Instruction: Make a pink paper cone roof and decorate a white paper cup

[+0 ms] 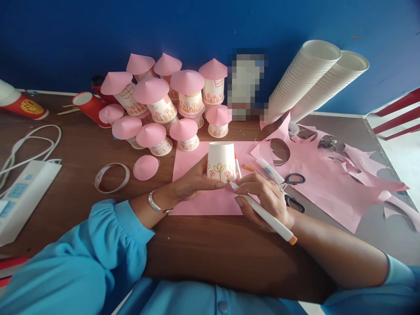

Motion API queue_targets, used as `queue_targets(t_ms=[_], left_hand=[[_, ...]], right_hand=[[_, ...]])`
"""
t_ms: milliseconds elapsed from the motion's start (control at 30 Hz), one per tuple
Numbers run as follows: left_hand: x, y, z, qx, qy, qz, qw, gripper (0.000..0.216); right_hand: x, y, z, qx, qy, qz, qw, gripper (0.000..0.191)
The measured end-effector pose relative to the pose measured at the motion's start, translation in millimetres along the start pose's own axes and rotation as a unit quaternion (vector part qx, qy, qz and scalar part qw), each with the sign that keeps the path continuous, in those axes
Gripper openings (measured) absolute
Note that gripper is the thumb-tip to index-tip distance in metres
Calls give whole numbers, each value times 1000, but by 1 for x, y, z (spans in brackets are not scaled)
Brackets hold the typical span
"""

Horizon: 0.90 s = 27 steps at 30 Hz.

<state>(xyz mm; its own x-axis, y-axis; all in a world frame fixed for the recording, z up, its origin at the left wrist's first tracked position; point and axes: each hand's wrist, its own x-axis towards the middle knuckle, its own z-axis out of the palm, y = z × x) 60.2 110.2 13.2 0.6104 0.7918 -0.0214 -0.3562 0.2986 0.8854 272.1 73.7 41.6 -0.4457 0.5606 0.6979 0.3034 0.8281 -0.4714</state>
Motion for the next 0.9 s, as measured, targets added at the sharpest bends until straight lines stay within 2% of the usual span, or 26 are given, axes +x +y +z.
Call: queue_targets(t_ms=[467,900], left_hand=[[-1,0,3,1,2,-19,1000,60],[-1,0,-1,-4,6,0,1000,42]], right_hand=[[1,0,1,-1,-14,-14,1000,17],[2,0,-1,26,21,-21,999,24]])
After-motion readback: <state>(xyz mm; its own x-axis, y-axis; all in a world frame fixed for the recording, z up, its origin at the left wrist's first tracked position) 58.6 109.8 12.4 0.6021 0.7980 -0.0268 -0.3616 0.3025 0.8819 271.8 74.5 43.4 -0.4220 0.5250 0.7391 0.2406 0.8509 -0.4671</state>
